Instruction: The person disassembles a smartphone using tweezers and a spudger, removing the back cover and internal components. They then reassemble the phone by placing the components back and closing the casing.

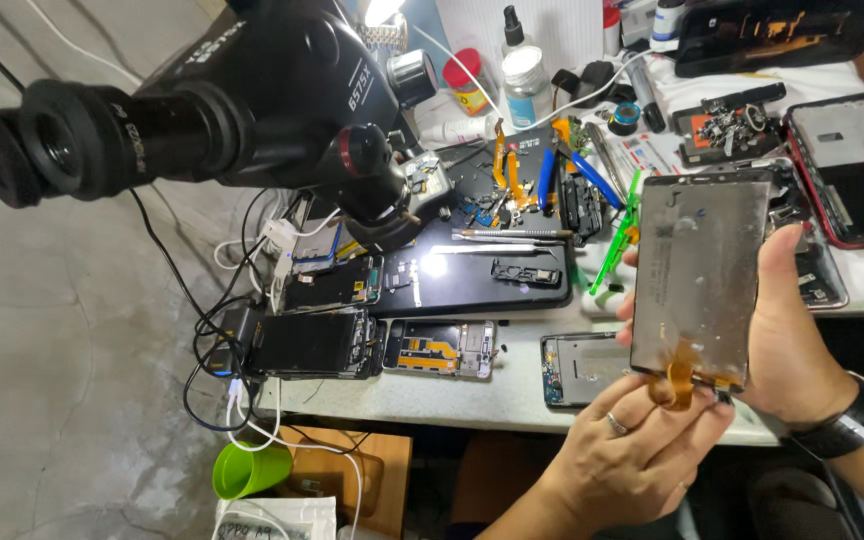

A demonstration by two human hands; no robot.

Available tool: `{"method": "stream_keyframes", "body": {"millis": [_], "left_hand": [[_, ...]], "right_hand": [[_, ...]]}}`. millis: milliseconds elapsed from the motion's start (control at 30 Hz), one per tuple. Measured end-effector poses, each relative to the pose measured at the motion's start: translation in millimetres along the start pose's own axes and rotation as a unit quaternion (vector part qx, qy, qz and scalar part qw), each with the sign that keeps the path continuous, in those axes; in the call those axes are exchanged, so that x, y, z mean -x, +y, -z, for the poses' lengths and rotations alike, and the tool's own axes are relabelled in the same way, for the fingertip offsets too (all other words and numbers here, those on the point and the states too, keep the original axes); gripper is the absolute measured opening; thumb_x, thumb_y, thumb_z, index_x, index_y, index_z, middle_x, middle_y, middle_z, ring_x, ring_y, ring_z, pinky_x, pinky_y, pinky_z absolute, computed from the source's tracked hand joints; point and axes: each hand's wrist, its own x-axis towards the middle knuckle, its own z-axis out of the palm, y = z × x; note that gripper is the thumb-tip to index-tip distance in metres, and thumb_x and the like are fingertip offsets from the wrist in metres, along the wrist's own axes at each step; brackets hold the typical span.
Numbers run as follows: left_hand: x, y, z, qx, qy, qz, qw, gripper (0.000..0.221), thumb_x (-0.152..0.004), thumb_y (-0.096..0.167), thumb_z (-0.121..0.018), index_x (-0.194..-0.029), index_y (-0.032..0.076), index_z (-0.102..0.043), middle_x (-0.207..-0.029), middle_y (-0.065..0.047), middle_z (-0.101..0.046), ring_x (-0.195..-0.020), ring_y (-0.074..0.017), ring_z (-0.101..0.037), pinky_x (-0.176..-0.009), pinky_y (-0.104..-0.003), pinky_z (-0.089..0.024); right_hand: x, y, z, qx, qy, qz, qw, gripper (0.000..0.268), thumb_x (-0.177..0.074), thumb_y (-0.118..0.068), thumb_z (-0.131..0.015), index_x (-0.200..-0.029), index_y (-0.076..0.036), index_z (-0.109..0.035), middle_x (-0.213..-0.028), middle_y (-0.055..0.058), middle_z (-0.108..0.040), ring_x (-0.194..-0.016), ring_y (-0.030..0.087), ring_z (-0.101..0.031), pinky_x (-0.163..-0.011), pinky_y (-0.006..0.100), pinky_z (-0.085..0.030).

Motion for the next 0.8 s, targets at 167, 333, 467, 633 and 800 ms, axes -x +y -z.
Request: {"method": "stream_keyframes", "body": {"millis": [167, 333, 467, 633, 800], "left_hand": [[11.6, -6.5, -7.3, 0.027, 0.019, 0.034, 0.999, 0.043, -0.095, 0.017, -0.071, -0.137, 0.010, -0.072, -0.140, -0.007, -0.056, -0.135, -0.0244, -0.054, -0.119, -0.038, -0.042], [7.2, -6.4, -10.0, -0.092, 0.021, 0.033, 0.995, 0.046, -0.093, 0.029, -0.073, -0.135, 0.009, -0.074, -0.140, -0.002, -0.057, -0.137, -0.0189, -0.049, -0.125, -0.036, -0.038], [5.8, -3.5, -15.6, -0.144, 0.012, 0.069, 0.987, 0.066, -0.099, 0.061, -0.064, -0.141, 0.010, -0.072, -0.150, -0.003, -0.056, -0.148, -0.0236, -0.039, -0.128, -0.040, -0.025], [-0.6, -5.8, -17.6, -0.173, 0.016, 0.096, 0.980, 0.084, -0.092, 0.078, -0.053, -0.141, 0.012, -0.073, -0.152, -0.002, -0.056, -0.152, -0.0278, -0.037, -0.134, -0.047, -0.016], [-5.5, -8.0, -16.2, -0.159, 0.002, 0.098, 0.982, 0.083, -0.091, 0.078, -0.053, -0.140, 0.013, -0.069, -0.156, -0.004, -0.059, -0.151, -0.0285, -0.036, -0.134, -0.050, -0.011]], "right_hand": [[-1.2, 0.9, -5.6, -0.007, 0.009, -0.001, 1.000, 0.115, -0.083, -0.093, -0.018, -0.146, -0.003, -0.051, -0.110, 0.026, -0.070, -0.093, 0.038, -0.074, -0.079, 0.052, -0.062], [0.6, 4.4, -9.6, -0.018, -0.010, 0.011, 1.000, 0.112, -0.086, -0.089, -0.020, -0.141, 0.001, -0.055, -0.101, 0.025, -0.069, -0.088, 0.035, -0.072, -0.076, 0.049, -0.061], [-1.0, 9.4, -12.2, -0.019, 0.009, 0.007, 1.000, 0.104, -0.085, -0.086, -0.022, -0.140, -0.002, -0.052, -0.110, 0.018, -0.067, -0.097, 0.029, -0.070, -0.083, 0.046, -0.059], [-1.7, 9.2, -17.7, -0.034, 0.035, -0.025, 0.998, 0.097, -0.090, -0.081, -0.017, -0.142, -0.006, -0.052, -0.118, 0.015, -0.066, -0.105, 0.027, -0.067, -0.089, 0.045, -0.055], [-0.6, 4.1, -21.5, -0.023, 0.039, -0.032, 0.998, 0.091, -0.093, -0.074, -0.013, -0.141, -0.007, -0.051, -0.122, 0.014, -0.066, -0.110, 0.027, -0.066, -0.093, 0.044, -0.055]]}}
